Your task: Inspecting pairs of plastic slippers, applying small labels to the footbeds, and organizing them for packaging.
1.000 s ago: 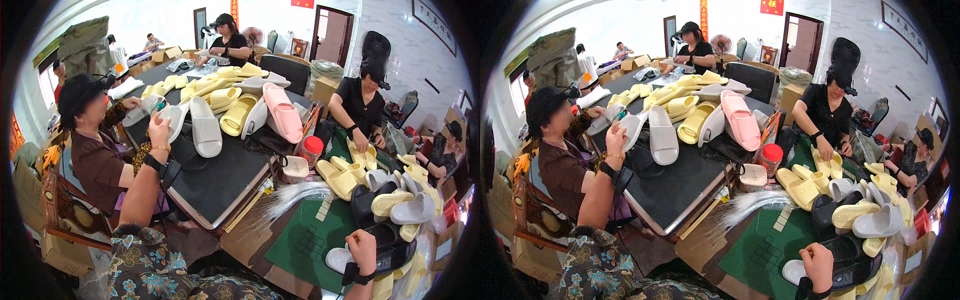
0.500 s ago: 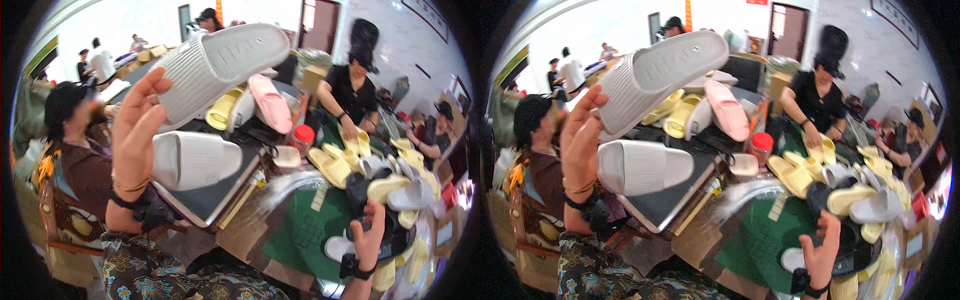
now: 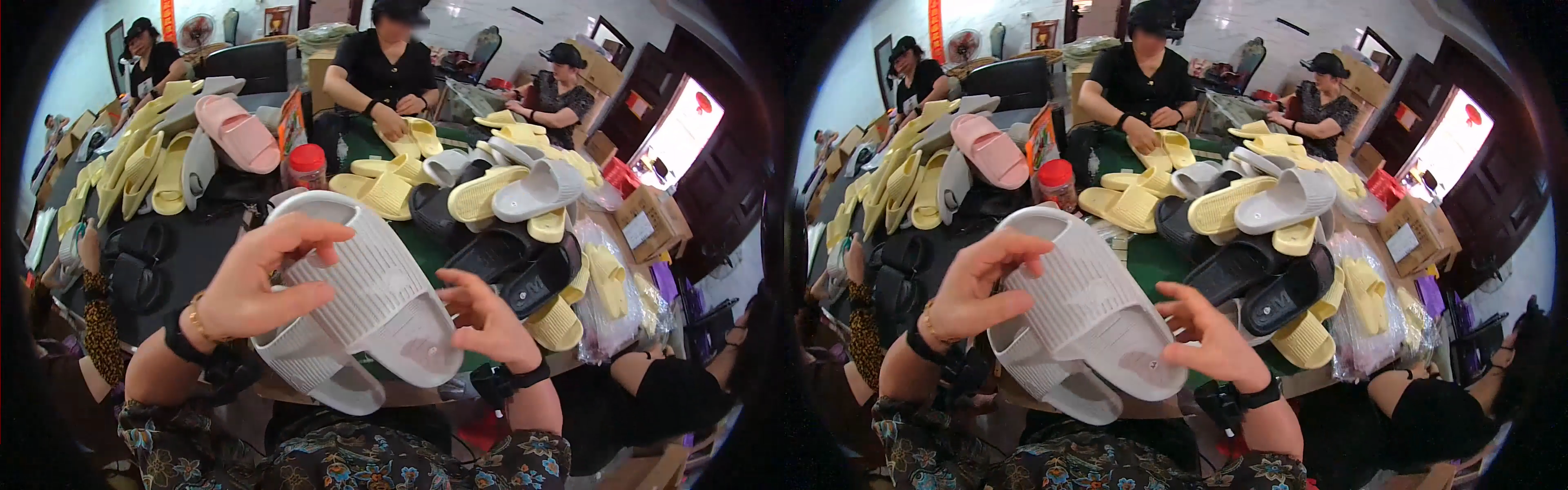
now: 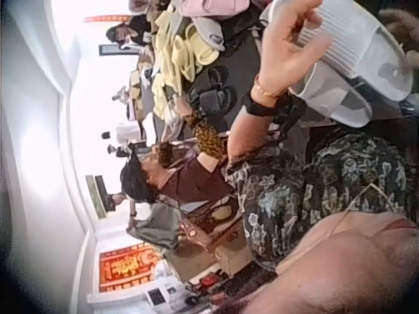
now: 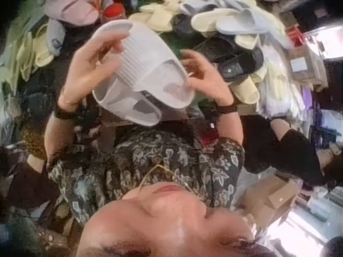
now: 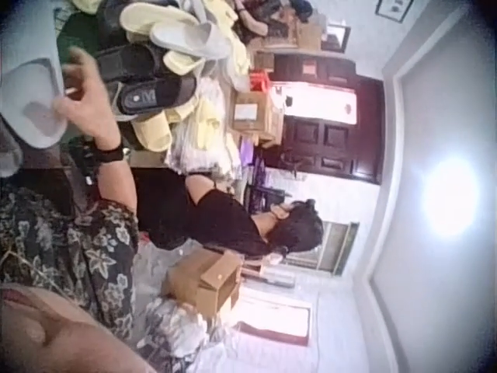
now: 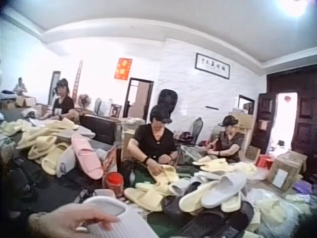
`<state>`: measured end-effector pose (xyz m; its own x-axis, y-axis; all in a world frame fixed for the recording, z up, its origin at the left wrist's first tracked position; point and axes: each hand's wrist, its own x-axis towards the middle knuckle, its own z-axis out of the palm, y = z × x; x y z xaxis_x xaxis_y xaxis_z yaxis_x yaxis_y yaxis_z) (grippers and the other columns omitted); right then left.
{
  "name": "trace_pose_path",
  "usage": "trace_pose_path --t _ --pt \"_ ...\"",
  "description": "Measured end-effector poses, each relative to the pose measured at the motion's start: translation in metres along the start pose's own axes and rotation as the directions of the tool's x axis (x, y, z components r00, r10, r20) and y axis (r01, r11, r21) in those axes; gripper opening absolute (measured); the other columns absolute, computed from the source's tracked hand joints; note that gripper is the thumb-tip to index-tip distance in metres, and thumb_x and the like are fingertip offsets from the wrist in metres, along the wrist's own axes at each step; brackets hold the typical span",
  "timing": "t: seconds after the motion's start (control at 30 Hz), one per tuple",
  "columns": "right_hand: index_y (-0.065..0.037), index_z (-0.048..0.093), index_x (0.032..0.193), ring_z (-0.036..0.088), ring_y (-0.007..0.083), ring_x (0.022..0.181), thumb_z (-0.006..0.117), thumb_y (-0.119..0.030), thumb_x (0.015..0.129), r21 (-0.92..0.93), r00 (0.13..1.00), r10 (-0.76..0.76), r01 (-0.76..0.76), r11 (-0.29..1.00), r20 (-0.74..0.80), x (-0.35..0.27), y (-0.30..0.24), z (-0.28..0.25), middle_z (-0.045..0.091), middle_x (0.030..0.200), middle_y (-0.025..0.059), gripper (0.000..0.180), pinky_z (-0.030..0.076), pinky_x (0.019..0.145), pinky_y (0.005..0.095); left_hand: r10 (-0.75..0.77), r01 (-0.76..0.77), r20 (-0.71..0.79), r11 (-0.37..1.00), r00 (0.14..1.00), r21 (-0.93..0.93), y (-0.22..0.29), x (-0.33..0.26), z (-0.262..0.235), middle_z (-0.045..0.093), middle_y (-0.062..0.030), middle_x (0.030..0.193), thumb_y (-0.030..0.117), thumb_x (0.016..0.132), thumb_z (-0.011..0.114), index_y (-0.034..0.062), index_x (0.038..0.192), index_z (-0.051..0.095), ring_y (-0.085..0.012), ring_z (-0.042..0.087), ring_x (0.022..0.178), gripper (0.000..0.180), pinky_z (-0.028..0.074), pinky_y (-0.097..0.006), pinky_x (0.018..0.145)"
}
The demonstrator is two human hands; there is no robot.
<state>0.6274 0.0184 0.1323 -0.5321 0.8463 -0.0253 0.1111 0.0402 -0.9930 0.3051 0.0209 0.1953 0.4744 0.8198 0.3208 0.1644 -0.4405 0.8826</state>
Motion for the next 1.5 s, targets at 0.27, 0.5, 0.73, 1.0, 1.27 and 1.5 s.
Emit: trace_pose_path --t 0.27,0.5,0.73,1.0,1.27,1.5 --pt "0.003 0.052 0.123 0.061 0.0097 0.078 0.061 -0.012 0.086 -0.079 0.916 0.055 -0.094 0.992 -0.397 0.005 0.098 0.010 0.067 0.090 0.0085 0.040 0.048 0.070 0.0262 0.148 -0.071 -0.087 0.815 0.985 0.576 -0.074 0.020 0.033 0.046 -0.0183 0.135 0.019 0.079 0.071 0.0050 0.134 0.045 -0.0363 0.043 0.125 0.063 0.034 -0.043 0.105" --pt "0.003 0.046 0.128 0.067 0.0351 0.087 0.059 -0.015 0.085 -0.401 0.886 0.156 -0.347 0.848 -0.436 0.007 0.146 0.021 0.066 0.096 0.0262 0.048 0.051 0.075 0.0393 -0.256 0.301 -0.166 0.707 0.952 0.640 -0.158 -0.055 0.075 0.047 -0.0250 0.128 0.027 0.077 0.073 0.0044 0.134 0.042 -0.0436 0.049 0.113 0.069 0.042 -0.047 0.098" --pt "0.008 0.027 0.141 0.062 0.0474 0.090 0.054 -0.024 0.086 -0.559 0.922 0.247 -0.378 0.738 -0.298 -0.004 0.156 0.043 0.063 0.097 0.0324 0.068 0.049 0.079 0.0474 -0.306 0.381 -0.235 0.630 0.923 0.677 -0.202 -0.080 0.092 0.046 -0.0210 0.132 0.008 0.079 0.066 0.0067 0.130 0.046 -0.0407 0.051 0.112 0.055 0.043 -0.046 0.097" --pt "0.010 0.036 0.136 0.064 0.0452 0.077 0.058 -0.037 0.085 -0.787 0.877 0.335 -0.463 0.407 -0.343 -0.007 0.130 0.066 0.065 0.082 0.0288 0.072 0.051 0.071 0.0515 -0.231 0.255 -0.110 0.820 0.967 0.512 -0.191 -0.085 0.075 0.043 -0.0241 0.135 0.024 0.082 0.070 0.0032 0.132 0.044 -0.0424 0.049 0.116 0.059 0.042 -0.044 0.099" --pt "0.002 0.058 0.096 0.065 0.0423 0.072 0.063 -0.029 0.085 -0.889 0.955 0.204 -0.278 0.364 -0.215 -0.006 0.135 0.063 0.066 0.078 0.0228 0.033 0.051 0.063 0.0503 -0.285 0.411 -0.296 0.636 0.912 0.653 -0.201 -0.037 0.005 0.067 -0.0210 0.089 0.028 0.080 0.065 0.0004 0.092 0.068 -0.0373 0.065 0.084 0.030 0.053 -0.045 0.075" --pt "-0.001 0.054 0.087 0.063 0.0441 0.073 0.061 -0.030 0.085 -0.843 0.929 0.166 -0.370 0.390 -0.331 -0.006 0.148 0.067 0.065 0.077 0.0234 0.031 0.050 0.065 0.0532 -0.288 0.561 -0.489 0.539 0.823 0.628 -0.239 0.045 -0.007 0.068 -0.0210 0.084 0.025 0.079 0.064 0.0003 0.086 0.071 -0.0367 0.066 0.080 0.026 0.054 -0.044 0.074"
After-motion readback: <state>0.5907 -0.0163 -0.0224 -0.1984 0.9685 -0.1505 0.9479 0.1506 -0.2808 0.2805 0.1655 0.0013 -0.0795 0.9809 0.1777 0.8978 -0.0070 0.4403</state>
